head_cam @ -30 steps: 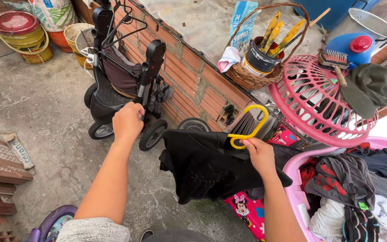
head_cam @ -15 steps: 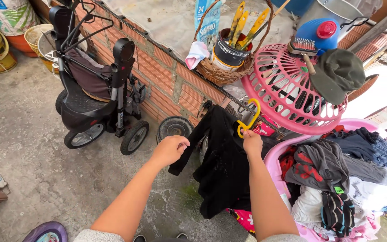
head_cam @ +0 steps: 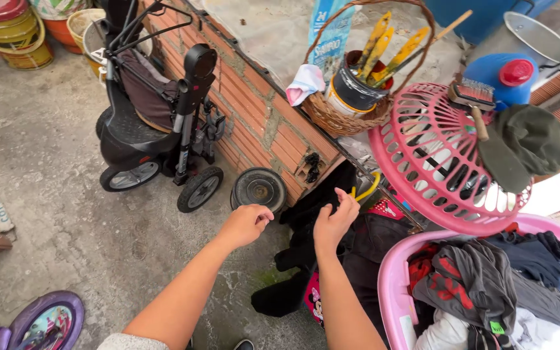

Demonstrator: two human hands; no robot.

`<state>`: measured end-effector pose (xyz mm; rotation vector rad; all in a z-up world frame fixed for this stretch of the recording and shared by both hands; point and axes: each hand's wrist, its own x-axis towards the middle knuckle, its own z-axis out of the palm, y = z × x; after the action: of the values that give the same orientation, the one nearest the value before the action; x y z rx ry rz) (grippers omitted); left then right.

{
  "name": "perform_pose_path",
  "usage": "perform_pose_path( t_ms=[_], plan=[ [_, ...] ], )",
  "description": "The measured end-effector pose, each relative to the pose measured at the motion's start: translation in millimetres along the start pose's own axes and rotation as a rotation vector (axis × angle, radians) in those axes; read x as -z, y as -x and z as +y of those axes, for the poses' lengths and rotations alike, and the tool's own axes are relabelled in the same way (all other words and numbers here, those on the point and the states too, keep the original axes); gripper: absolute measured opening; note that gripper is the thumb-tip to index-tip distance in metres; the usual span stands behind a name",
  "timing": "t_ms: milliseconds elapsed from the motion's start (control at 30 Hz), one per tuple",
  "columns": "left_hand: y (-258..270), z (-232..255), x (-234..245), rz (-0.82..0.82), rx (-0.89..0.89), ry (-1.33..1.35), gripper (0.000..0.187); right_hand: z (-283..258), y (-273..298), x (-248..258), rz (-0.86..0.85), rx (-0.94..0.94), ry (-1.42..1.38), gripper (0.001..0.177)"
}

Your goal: The person picks up several garments from a laundry basin, secures them onto plastic hangers, and hangs them onto a clothesline on a terrace. They handle a red jersey and black trousers individually, ensuring each is properly attached before moving to the next item.

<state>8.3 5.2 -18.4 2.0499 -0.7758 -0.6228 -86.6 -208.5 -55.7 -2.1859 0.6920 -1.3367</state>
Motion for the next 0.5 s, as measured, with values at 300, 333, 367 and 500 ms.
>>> perform_pose_path(
  t_ms=[300,333,367,500],
  plan=[
    [-33,-87,90,0.483,-0.100,0.146,0.031,-136,2,-122,-0.493,0.075,-0.376,0.018],
    [-39,-96,108,0.499,-0.101,0.142,0.031,-147,-3,-141,-0.496,0.086,-0.388,0.018],
    [-41,-108,128,0.557,-0.108,0.158,0.032,-159,-4,-160,-0.500,0.084,-0.421,0.017],
    [-57,-152,214,0.661,-0.106,0.157,0.031,-209,-9,-249,-0.508,-0.018,-0.539,0.016]
  ],
)
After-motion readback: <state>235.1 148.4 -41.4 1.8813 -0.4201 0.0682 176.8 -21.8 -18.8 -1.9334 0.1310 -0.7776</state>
